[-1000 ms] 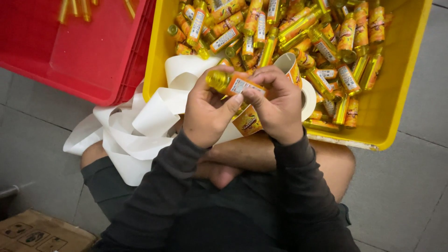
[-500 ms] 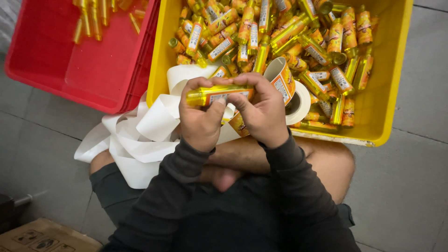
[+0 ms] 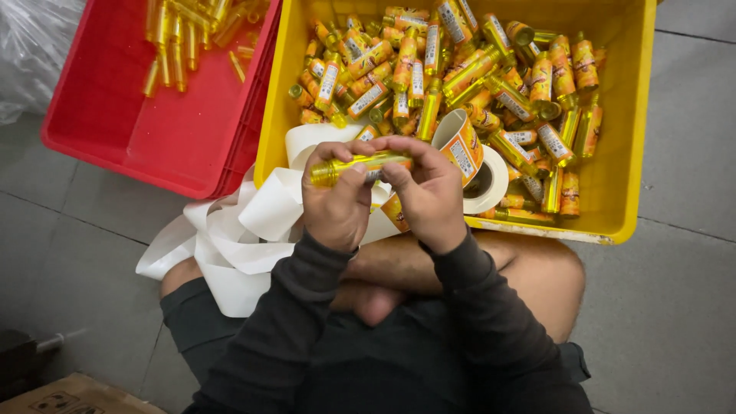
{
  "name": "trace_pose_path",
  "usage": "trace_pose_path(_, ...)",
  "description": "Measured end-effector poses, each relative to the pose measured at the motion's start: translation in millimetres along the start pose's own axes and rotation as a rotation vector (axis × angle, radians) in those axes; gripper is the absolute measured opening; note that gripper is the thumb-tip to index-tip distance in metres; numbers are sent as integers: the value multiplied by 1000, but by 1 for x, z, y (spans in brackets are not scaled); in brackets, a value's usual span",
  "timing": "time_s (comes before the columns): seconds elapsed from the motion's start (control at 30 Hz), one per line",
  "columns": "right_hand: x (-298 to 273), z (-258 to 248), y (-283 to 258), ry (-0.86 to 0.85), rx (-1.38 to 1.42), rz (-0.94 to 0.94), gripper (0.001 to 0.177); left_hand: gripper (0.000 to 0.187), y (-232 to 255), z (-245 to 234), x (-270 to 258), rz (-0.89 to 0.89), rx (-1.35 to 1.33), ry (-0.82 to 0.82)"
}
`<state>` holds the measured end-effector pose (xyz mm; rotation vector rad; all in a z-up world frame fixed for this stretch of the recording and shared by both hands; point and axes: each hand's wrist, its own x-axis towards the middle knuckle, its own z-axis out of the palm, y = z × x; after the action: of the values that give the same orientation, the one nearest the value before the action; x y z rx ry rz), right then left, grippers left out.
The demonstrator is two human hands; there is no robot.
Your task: The person sits on the floor and applies labels to small yellow bottles. They pick up a bottle, peel a label from a roll, wrap it around the bottle, and place the labeled bottle into a yellow bin.
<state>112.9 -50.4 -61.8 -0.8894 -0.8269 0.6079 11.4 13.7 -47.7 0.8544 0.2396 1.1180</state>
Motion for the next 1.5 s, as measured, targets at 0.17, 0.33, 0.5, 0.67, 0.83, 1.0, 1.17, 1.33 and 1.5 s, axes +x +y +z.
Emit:
trace_pose_path(0.17, 0, -10, 12, 24, 175, 170, 22, 23, 12, -6, -3, -108, -114, 14)
trace_pose_path(0.33, 14, -43, 8, 90, 18, 204, 26, 72, -2, -38, -8, -163, 98, 17)
trace_pose_path(0.5, 28, -71, -21, 251, -668, 46, 50, 88, 12, -29, -24, -584, 1419, -315)
trace_pose_path(0.67, 9, -77, -6, 262, -1191, -198, 51, 62, 21, -47, -24, -629, 1428, -330)
trace_pose_path(0.83, -15, -37, 17, 190, -1113, -419, 21, 57, 39, -70, -19, -657, 1157, -269)
trace_pose_path(1.0, -27, -31, 55, 160, -1182, -388, 12, 71, 29, -99, -19, -676, 1073, -301)
trace_pose_path(1.17, -26, -30, 74, 197, -1126, -405, 6, 66, 17, -119, -26, -748, 1275, -509)
trace_pose_path(1.33, -36, -19, 68, 178, -1133, -461, 8, 47, 20, -141, -18, -783, 1234, -513)
trace_pose_path(1.5, -62, 18, 40, -20, -1151, -451, 41, 44, 50, -139, -11, -719, 664, -368)
